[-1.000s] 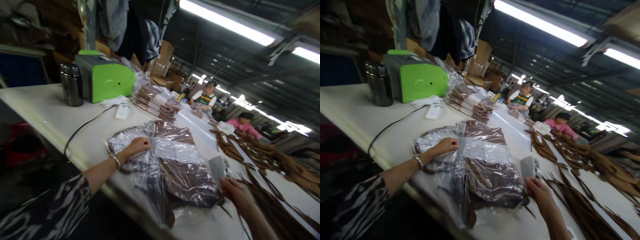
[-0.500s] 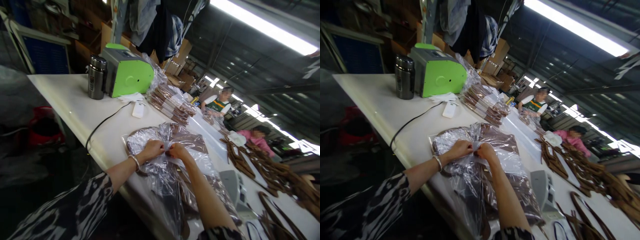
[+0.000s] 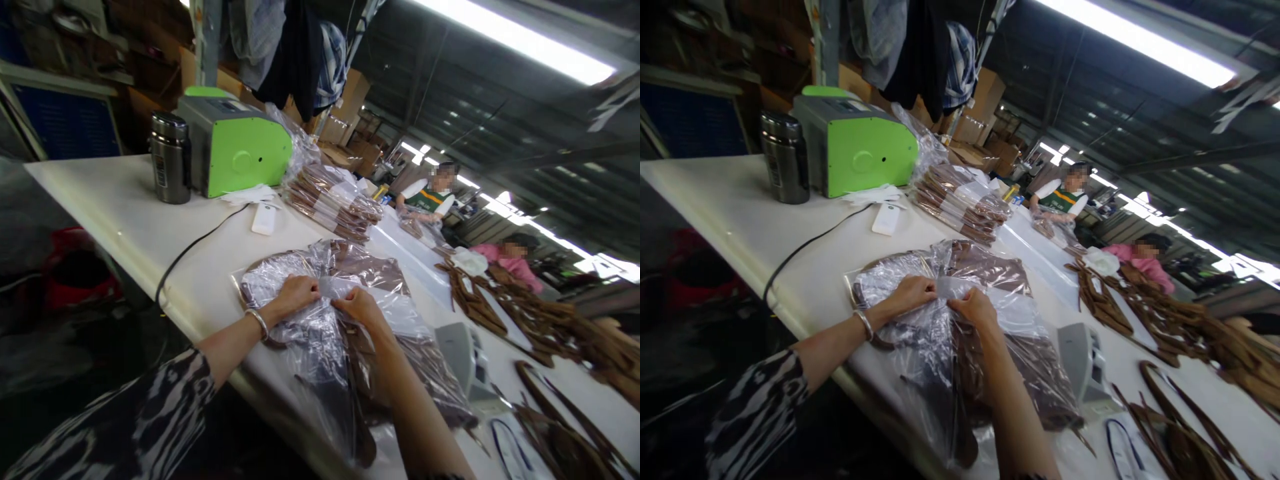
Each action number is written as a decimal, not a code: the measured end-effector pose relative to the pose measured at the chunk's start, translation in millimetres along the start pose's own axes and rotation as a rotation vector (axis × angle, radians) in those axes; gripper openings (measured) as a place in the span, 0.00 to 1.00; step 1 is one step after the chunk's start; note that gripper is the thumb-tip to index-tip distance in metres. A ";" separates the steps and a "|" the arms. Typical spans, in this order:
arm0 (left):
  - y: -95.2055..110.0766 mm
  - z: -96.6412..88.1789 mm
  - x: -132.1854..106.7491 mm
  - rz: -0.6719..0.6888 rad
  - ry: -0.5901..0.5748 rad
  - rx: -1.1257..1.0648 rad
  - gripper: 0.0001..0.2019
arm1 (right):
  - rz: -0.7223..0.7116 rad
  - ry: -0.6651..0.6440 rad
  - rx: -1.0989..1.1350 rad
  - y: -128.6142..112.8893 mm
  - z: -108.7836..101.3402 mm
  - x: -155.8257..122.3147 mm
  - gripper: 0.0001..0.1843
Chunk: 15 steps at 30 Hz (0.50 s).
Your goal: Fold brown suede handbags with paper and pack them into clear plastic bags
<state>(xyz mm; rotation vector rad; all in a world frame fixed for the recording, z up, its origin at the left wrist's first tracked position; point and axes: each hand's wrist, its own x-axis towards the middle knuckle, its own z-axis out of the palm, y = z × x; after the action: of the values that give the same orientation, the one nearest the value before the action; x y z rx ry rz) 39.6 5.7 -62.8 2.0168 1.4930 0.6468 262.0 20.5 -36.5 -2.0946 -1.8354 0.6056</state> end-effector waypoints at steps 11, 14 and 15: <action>-11.3 6.6 20.9 0.009 -0.061 0.044 0.10 | 0.429 0.561 0.223 211.0 -186.0 -102.7 0.12; -19.2 12.8 30.4 0.021 -0.070 0.043 0.11 | 0.550 0.653 0.252 254.4 -214.6 -132.8 0.12; -20.4 14.0 32.0 0.016 -0.071 0.046 0.11 | 0.579 0.636 0.288 263.9 -215.6 -135.8 0.13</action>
<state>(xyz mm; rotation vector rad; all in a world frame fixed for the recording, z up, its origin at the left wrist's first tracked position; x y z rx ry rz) 43.2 39.4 -85.0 2.0659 1.4641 0.5457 582.7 -140.0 40.8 -2.2499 -0.7583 0.2431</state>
